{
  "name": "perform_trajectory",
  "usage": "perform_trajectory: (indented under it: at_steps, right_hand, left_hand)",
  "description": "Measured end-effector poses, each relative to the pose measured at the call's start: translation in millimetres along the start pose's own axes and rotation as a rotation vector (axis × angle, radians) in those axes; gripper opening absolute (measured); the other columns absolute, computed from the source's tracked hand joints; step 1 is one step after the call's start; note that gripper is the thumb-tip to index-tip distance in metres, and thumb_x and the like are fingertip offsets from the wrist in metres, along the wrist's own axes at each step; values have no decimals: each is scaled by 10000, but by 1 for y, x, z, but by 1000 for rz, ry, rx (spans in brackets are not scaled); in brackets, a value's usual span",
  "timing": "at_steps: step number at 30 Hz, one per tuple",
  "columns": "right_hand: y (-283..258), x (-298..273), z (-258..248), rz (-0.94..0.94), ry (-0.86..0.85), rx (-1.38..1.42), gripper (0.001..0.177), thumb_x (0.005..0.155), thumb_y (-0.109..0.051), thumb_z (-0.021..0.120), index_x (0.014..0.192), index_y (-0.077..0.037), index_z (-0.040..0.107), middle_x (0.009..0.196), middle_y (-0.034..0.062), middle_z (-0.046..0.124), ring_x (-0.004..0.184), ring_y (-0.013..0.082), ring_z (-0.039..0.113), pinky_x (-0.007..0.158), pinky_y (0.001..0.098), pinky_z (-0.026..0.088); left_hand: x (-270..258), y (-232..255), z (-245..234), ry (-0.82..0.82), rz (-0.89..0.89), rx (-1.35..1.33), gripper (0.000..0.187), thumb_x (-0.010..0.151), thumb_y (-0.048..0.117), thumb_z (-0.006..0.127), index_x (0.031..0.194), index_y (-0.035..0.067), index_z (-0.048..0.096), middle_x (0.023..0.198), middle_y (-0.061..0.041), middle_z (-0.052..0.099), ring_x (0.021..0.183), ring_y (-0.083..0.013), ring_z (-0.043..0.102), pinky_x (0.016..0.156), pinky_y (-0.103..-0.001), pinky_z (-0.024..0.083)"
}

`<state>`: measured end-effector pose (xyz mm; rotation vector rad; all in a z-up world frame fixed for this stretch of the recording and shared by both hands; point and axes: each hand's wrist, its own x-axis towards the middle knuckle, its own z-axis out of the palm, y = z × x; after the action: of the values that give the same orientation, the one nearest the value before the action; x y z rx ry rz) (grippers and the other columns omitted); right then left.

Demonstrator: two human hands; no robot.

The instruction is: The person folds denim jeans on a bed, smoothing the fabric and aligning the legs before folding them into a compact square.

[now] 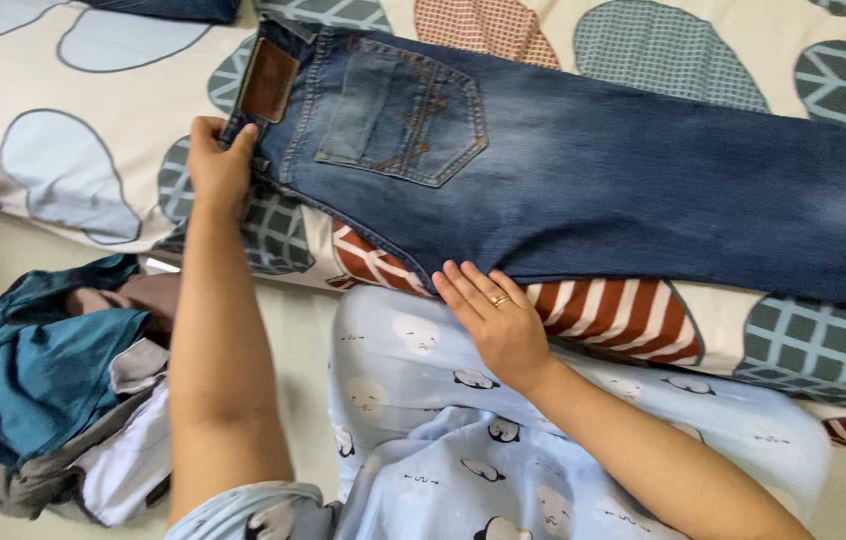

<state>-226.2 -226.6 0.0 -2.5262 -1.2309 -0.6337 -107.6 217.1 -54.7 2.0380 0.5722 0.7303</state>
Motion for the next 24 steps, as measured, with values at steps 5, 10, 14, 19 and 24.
perform_trajectory:
  at_steps: [5, 10, 14, 19, 24]
  right_hand:
    - [31, -7, -48, 181, 100, 244, 283, 925, -152, 718, 1208, -146, 717, 1235, 21, 717, 1115, 211, 649, 977, 457, 421]
    - [94, -31, -64, 293, 67, 184, 245, 836, -200, 776, 1062, -130, 712, 1078, 36, 669, 1067, 276, 616, 929, 453, 442]
    - [146, -77, -77, 293, 24, 23, 229, 853, -146, 781, 1076, -160, 736, 1069, 13, 678, 1043, 252, 615, 907, 436, 463]
    - [204, -148, -117, 346, 10, -113, 346, 880, -139, 732, 1221, -198, 738, 1240, -8, 709, 1184, 235, 624, 1052, 454, 454]
    - [256, -209, -158, 420, -69, -151, 394, 1000, -143, 654, 1381, -239, 688, 1444, -16, 650, 1395, 202, 561, 1220, 474, 376]
  left_hand:
    - [-83, 96, -7, 219, 668, 627, 413, 922, 120, 810, 1278, 59, 611, 1222, -224, 588, 1141, -411, 512, 957, -532, 393]
    - [-223, 193, 24, -522, 951, 113, 382, 771, 198, 823, 1127, 133, 700, 1151, -60, 681, 1139, -291, 614, 999, -487, 447]
    - [-235, 197, 29, -519, 943, 206, 359, 841, 122, 710, 1199, 134, 702, 1165, -34, 681, 1155, -253, 615, 1007, -429, 466]
    - [-245, 202, 30, -491, 973, 398, 392, 823, 114, 698, 1213, 151, 692, 1189, -22, 669, 1165, -247, 601, 1003, -428, 452]
    - [-255, 200, 39, -425, 1002, 641, 430, 825, 59, 661, 1240, 166, 694, 1214, 2, 669, 1157, -229, 604, 987, -450, 440]
